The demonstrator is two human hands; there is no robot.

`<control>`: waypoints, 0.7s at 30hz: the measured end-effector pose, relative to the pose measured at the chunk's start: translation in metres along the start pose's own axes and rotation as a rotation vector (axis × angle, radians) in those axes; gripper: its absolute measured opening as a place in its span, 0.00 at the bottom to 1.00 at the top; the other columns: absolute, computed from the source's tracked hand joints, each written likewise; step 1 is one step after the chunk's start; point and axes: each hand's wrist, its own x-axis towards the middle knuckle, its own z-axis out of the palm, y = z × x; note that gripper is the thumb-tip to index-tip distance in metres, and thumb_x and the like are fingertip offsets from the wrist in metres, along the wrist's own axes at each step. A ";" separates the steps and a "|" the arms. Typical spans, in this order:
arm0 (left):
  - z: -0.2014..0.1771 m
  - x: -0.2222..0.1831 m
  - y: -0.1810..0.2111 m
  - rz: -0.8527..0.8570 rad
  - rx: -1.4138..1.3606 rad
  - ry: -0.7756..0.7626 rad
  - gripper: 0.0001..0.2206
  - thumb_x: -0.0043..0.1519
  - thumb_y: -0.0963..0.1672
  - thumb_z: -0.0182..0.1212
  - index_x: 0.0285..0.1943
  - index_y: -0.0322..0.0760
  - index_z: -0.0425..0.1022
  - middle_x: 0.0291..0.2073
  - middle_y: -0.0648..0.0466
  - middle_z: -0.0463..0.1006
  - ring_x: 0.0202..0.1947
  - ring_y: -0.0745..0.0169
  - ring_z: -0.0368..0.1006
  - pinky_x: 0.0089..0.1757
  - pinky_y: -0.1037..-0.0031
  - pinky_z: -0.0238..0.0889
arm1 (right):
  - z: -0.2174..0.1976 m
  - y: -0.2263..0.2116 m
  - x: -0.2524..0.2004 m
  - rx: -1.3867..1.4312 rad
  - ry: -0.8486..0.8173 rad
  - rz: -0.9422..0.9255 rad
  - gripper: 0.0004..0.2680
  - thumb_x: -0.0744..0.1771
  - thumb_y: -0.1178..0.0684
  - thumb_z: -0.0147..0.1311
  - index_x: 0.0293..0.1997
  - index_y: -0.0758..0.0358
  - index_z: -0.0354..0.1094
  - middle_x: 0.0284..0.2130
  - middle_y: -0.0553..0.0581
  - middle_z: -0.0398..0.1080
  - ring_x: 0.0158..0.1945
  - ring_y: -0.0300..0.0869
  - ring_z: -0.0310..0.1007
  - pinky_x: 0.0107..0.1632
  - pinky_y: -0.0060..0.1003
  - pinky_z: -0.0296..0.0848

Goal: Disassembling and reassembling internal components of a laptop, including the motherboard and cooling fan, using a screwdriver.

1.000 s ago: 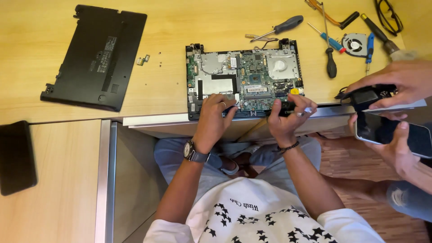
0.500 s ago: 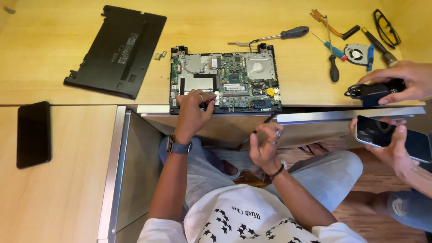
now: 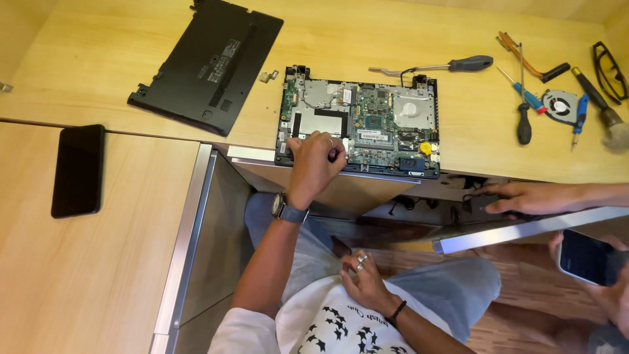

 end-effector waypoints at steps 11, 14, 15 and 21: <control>0.003 -0.002 -0.003 0.152 0.085 0.080 0.04 0.61 0.41 0.64 0.33 0.45 0.77 0.33 0.64 0.76 0.37 0.60 0.68 0.40 0.62 0.42 | -0.008 0.001 0.019 0.011 -0.049 0.010 0.09 0.67 0.53 0.53 0.50 0.62 0.69 0.32 0.56 0.72 0.40 0.48 0.66 0.49 0.46 0.59; 0.000 -0.002 -0.002 0.172 0.085 0.066 0.04 0.61 0.41 0.64 0.34 0.43 0.78 0.34 0.62 0.76 0.37 0.59 0.68 0.40 0.62 0.44 | -0.011 -0.003 0.023 0.023 -0.054 0.005 0.09 0.68 0.53 0.52 0.51 0.63 0.69 0.32 0.57 0.70 0.39 0.48 0.66 0.48 0.44 0.59; -0.001 -0.002 -0.002 0.182 0.084 0.050 0.04 0.62 0.41 0.64 0.34 0.43 0.77 0.34 0.62 0.76 0.36 0.59 0.68 0.40 0.61 0.45 | -0.012 -0.005 0.024 0.029 -0.039 -0.029 0.09 0.68 0.53 0.52 0.52 0.63 0.68 0.33 0.57 0.69 0.39 0.48 0.66 0.48 0.44 0.58; -0.003 -0.002 -0.004 0.207 0.079 0.021 0.03 0.65 0.41 0.62 0.38 0.43 0.77 0.36 0.61 0.75 0.36 0.60 0.67 0.41 0.62 0.45 | -0.026 -0.018 0.034 0.031 0.095 -0.066 0.08 0.68 0.54 0.53 0.51 0.62 0.68 0.36 0.57 0.68 0.41 0.47 0.66 0.49 0.44 0.61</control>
